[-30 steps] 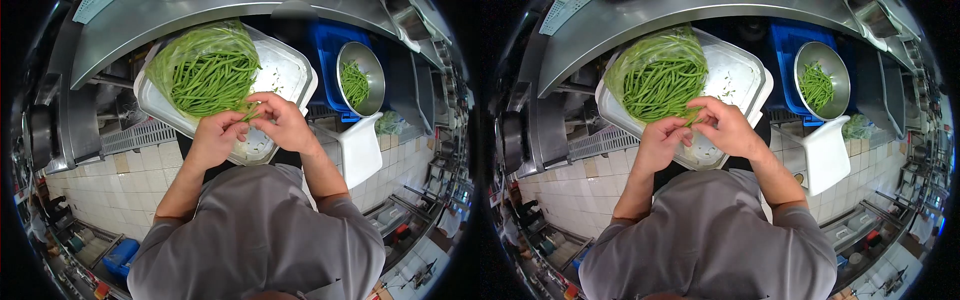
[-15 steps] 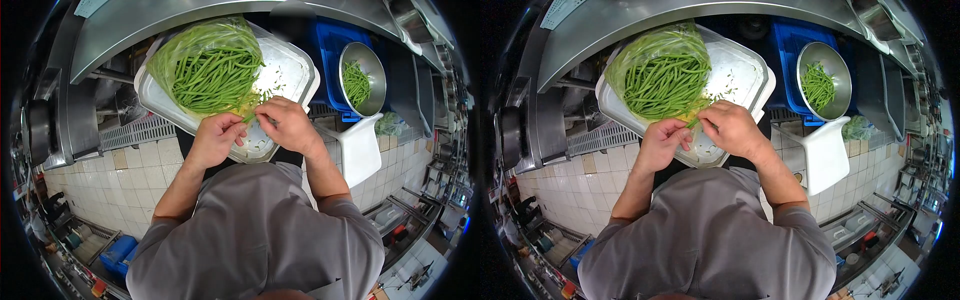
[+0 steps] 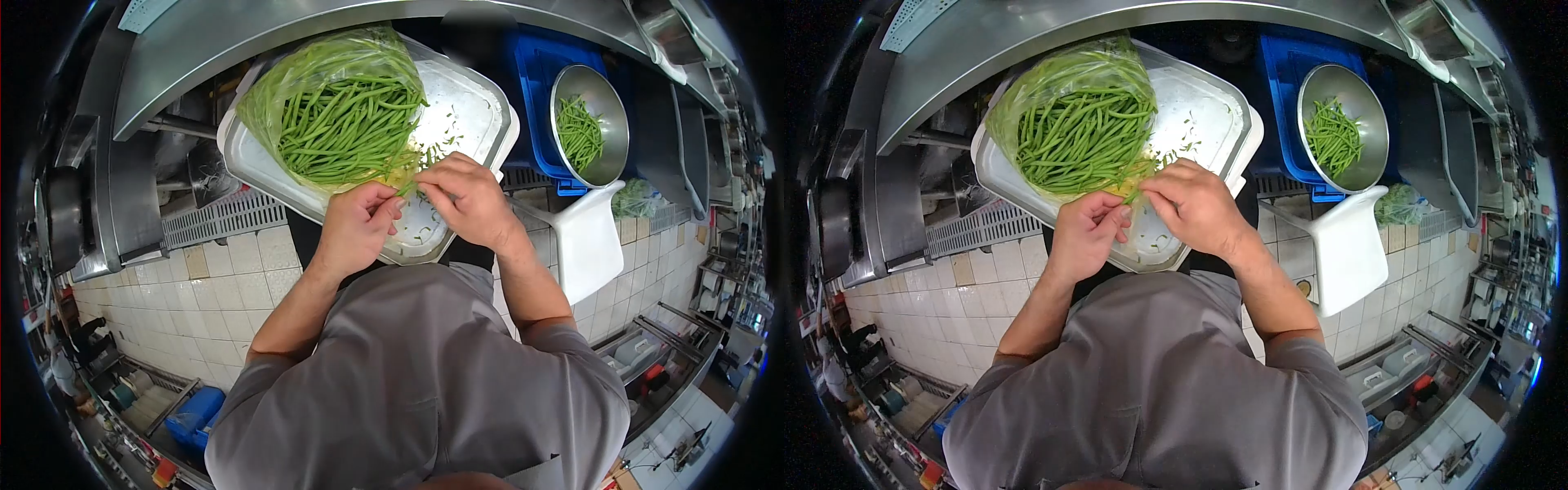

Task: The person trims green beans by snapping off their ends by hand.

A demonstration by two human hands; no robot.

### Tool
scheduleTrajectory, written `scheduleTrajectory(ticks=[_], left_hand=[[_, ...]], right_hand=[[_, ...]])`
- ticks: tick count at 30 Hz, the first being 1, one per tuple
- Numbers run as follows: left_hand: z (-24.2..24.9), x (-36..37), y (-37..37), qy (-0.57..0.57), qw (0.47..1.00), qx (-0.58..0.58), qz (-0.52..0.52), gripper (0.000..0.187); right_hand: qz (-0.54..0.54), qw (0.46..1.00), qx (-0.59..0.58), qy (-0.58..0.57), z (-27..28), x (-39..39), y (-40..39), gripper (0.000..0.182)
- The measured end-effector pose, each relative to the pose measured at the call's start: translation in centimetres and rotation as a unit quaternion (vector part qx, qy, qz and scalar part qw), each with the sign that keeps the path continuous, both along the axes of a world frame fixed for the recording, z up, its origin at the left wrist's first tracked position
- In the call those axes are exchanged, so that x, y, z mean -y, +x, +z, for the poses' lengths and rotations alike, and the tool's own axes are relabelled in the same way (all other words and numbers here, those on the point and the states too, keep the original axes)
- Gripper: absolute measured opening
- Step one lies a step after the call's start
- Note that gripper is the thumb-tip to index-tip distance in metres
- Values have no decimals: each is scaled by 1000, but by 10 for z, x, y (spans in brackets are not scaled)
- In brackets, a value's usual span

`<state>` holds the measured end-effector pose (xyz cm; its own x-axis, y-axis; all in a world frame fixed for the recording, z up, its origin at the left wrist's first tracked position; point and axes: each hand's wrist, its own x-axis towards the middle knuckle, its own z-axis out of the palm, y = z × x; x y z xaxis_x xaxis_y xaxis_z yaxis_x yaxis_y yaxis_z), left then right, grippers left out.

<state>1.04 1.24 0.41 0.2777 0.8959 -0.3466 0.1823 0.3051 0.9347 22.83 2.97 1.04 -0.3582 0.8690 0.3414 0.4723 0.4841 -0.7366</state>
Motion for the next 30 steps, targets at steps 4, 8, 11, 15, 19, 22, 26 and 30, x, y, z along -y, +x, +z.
scheduleTrajectory(ticks=[4, 8, 11, 15, 19, 22, 26, 30], left_hand=[[3, 0, -1, 210, 957, -199, -33, 14], [1, 2, -2, 311, 914, -259, -45, 13], [-6, 4, -4, 203, 964, -168, -33, 14], [-16, -6, -7, -73, 957, 251, 128, 15], [-2, -14, -7, -89, 906, 378, 167, 16], [-3, -16, -7, -68, 910, 371, 171, 17], [-2, -14, 0, -27, 921, 333, 200, 17], [-9, -10, 1, 27, 940, 278, 196, 15]], right_hand=[[36, 997, 72, -23, 14, 2, 5, 8], [17, 994, -16, -110, -7, 6, -1, 8], [-50, 893, -293, -337, -32, 9, -8, 15], [-92, 791, -436, -419, -39, 4, -10, 23], [-49, 869, -332, -363, -23, 13, -17, 19], [-25, 891, -294, -344, -16, 20, -22, 18], [-34, 928, -216, -301, -15, 24, -27, 17], [-97, 951, -192, -222, -17, 26, -35, 16]])
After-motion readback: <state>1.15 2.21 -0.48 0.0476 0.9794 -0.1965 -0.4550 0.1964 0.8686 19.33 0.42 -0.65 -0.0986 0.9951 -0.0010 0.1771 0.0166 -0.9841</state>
